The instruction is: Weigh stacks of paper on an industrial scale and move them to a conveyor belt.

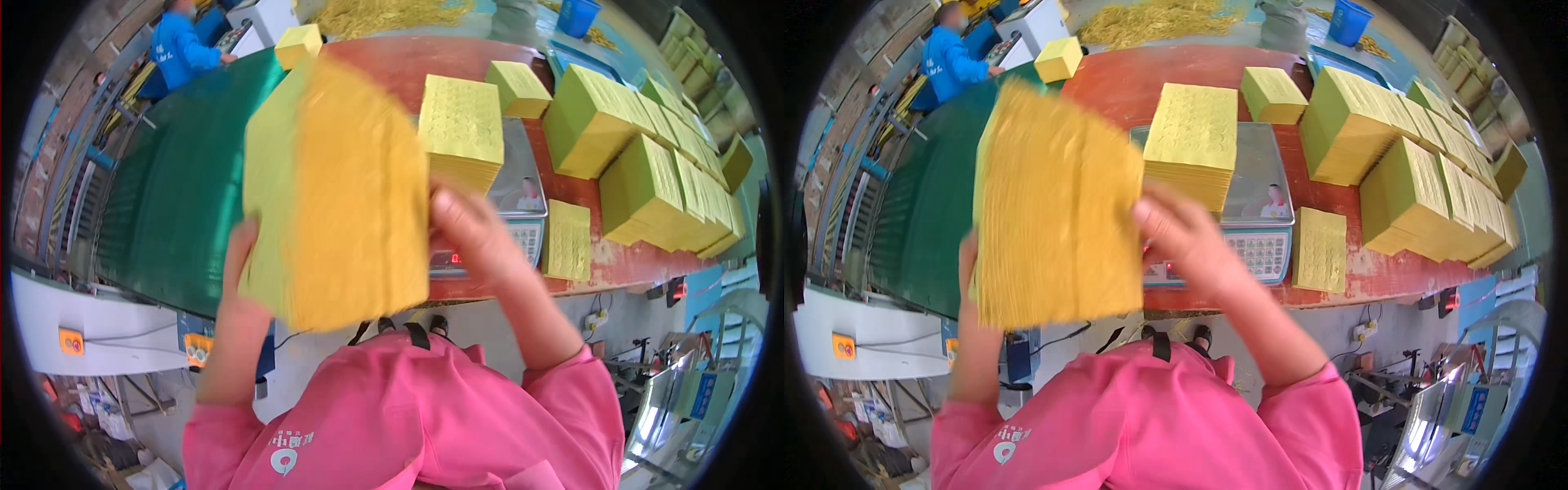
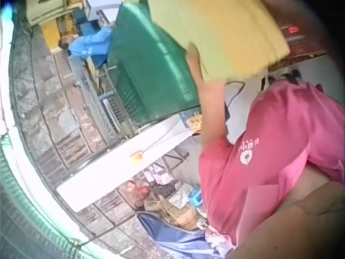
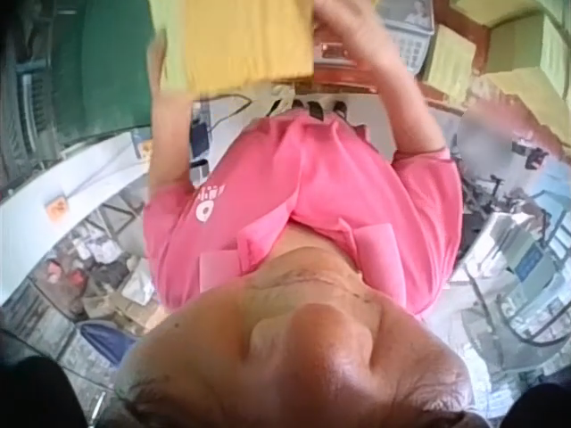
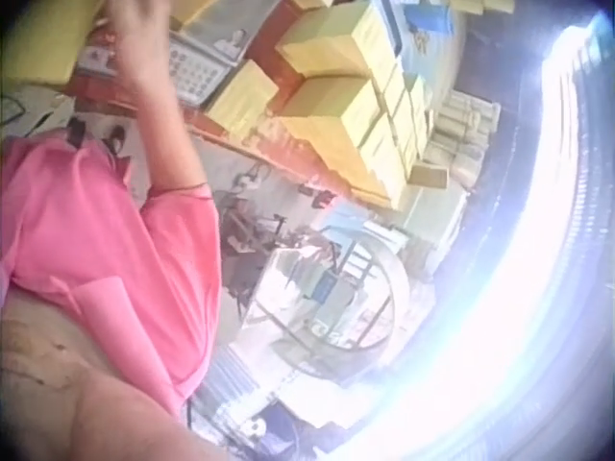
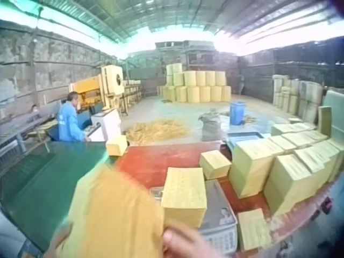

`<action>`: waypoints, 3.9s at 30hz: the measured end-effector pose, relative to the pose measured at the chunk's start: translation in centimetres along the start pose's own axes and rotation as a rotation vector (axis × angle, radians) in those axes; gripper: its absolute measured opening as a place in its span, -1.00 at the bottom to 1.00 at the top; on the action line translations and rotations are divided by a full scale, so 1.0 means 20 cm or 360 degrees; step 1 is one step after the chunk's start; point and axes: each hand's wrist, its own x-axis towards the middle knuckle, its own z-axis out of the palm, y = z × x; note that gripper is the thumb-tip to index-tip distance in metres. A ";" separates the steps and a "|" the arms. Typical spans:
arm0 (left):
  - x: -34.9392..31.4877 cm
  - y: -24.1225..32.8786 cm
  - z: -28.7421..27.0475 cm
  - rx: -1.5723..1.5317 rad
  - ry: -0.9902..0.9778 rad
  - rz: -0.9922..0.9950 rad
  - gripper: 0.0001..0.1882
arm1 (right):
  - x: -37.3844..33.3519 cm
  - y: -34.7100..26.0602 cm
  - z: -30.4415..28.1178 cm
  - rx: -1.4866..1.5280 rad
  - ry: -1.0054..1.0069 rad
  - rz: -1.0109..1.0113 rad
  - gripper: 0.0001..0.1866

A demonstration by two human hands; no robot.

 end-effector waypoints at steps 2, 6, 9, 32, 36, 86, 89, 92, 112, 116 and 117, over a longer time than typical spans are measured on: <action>0.28 -0.01 0.06 0.1576 -0.0179 0.0814 -0.64 | 0.08 -0.22 -0.12 -0.0295 0.0227 -0.0009 -0.32; 0.81 0.08 0.48 0.0432 -0.0341 -0.0233 -0.38 | 0.29 -0.37 -0.48 -0.0152 0.0405 -0.0243 -0.52; 1.02 0.02 0.55 0.0825 -0.0245 -0.0339 -0.21 | 0.39 -0.36 -0.64 -0.0148 0.0537 -0.0122 -0.62; 1.10 -0.13 0.42 0.1067 -0.0149 -0.0333 -0.21 | 0.39 -0.10 -0.80 -0.0379 0.0681 -0.0021 -0.51; 1.08 -0.34 0.28 0.0863 0.0102 -0.0137 -0.40 | 0.41 0.07 -0.84 -0.0106 0.0882 -0.0281 -0.28; 0.15 -0.67 -0.98 0.2435 0.0683 0.0404 -0.38 | -0.74 0.95 -0.02 0.0851 0.1158 0.0555 -0.75; 0.25 -0.50 -0.66 0.2261 0.0573 0.0560 -0.51 | -0.71 0.96 0.01 0.0883 0.1082 0.0547 -0.75; 0.35 -0.31 -0.24 0.2212 0.0210 0.0851 -0.62 | -0.71 0.96 -0.01 0.0929 0.0956 0.0504 -0.75; 1.08 -0.10 0.89 0.2888 -0.0505 0.1018 -0.55 | -0.91 0.36 -0.76 0.0149 0.0178 0.0522 -0.74; 1.09 -0.11 0.89 0.2855 -0.0478 0.1002 -0.60 | -0.90 0.38 -0.85 0.0126 0.0104 0.0518 -0.75; 1.10 -0.10 0.88 0.2857 -0.0477 0.1003 -0.60 | -0.88 0.36 -0.84 0.0064 0.0088 0.0507 -0.75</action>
